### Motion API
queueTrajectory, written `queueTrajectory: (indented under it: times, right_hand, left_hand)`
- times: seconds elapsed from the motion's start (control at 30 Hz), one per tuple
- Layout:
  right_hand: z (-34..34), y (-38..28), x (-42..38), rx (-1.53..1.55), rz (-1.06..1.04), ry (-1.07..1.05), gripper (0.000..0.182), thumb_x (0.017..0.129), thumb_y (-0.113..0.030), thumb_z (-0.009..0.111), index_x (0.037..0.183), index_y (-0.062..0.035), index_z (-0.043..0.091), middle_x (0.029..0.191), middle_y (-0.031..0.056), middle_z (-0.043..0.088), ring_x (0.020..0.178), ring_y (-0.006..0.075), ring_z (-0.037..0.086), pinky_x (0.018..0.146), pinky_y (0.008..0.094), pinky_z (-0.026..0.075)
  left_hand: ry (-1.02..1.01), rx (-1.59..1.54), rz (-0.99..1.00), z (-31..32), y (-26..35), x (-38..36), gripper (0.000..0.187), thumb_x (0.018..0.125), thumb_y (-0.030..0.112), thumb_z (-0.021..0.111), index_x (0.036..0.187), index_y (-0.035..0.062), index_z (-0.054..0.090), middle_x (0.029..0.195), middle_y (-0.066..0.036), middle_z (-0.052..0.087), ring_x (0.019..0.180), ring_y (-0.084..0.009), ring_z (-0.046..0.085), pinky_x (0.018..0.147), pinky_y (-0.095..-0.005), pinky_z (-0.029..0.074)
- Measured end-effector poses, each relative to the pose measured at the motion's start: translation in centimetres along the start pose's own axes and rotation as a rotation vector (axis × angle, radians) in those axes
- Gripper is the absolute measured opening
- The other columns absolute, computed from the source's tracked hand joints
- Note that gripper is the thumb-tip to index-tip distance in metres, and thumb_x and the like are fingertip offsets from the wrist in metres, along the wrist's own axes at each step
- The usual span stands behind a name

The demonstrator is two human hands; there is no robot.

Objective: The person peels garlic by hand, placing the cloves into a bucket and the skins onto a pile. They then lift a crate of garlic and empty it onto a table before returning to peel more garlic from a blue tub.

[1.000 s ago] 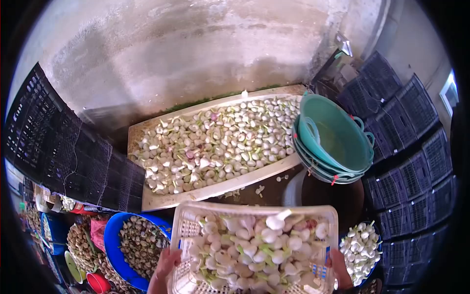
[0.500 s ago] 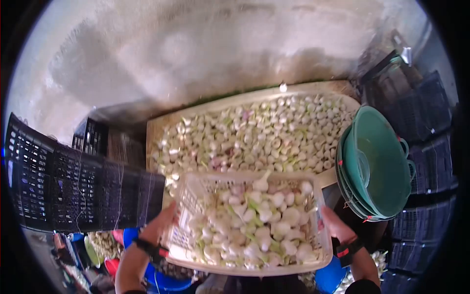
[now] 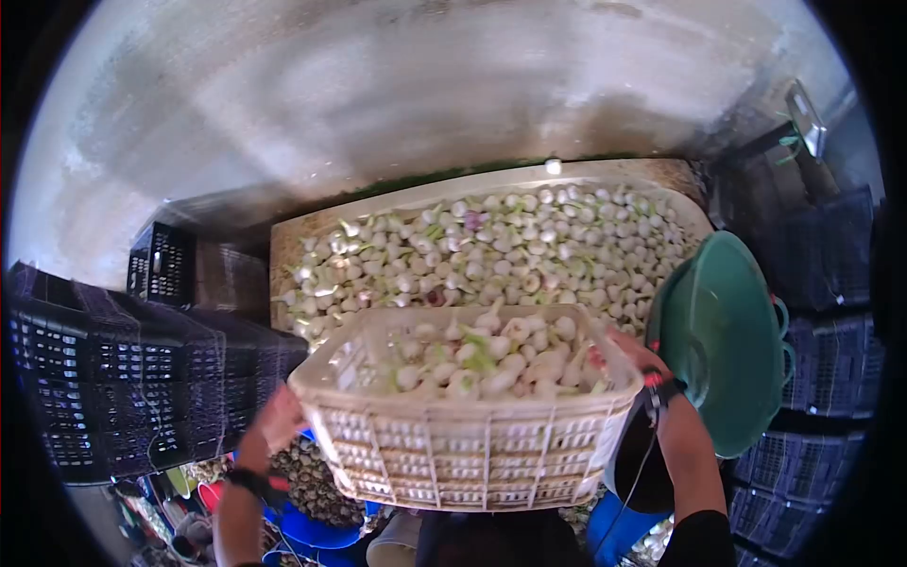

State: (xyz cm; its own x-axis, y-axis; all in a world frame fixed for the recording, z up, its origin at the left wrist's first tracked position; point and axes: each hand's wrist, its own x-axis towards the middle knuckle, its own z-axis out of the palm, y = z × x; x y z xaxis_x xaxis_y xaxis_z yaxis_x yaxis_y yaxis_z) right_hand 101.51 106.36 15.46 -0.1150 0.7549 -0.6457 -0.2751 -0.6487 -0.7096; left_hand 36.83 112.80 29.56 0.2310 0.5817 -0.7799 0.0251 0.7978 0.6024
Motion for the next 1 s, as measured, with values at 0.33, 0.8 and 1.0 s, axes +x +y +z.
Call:
queueTrajectory:
  times: [0.33, 0.8, 1.0]
  right_hand:
    - [6.8, 12.5, -9.4, 0.483, -0.173, 0.539, 0.056, 0.094, -0.052, 0.025, 0.138, -0.0180, 0.029, 0.140, 0.0044, 0.035, 0.132, 0.0206, 0.028, 0.108, 0.0479, 0.018]
    - [5.7, 10.3, 2.1, -0.568, -0.457, 1.149, 0.057, 0.082, -0.025, 0.056, 0.124, 0.0077, 0.036, 0.120, 0.0270, 0.043, 0.113, 0.0409, 0.041, 0.099, 0.0430, 0.030]
    - [5.6, -5.7, 4.8, -0.696, -0.388, 1.005, 0.049, 0.080, -0.037, 0.061, 0.103, 0.0033, 0.045, 0.100, 0.0263, 0.054, 0.095, 0.0422, 0.051, 0.082, 0.0455, 0.039]
  left_hand:
    - [0.210, -0.396, 0.402, -1.8, -14.0, 9.7, 0.076, 0.082, 0.023, 0.064, 0.142, 0.0067, 0.019, 0.131, -0.004, 0.040, 0.111, -0.0142, 0.044, 0.096, -0.0293, 0.034]
    - [0.492, -0.087, 0.545, 3.2, -10.1, 21.1, 0.082, 0.090, 0.048, 0.045, 0.143, 0.0036, 0.002, 0.147, -0.013, 0.015, 0.135, -0.0245, 0.019, 0.109, -0.0369, 0.017]
    - [0.644, 0.214, 0.561, 8.9, 6.4, 24.5, 0.044, 0.091, 0.041, 0.048, 0.100, -0.0019, 0.050, 0.090, -0.007, 0.051, 0.082, -0.0162, 0.043, 0.077, -0.0321, 0.037]
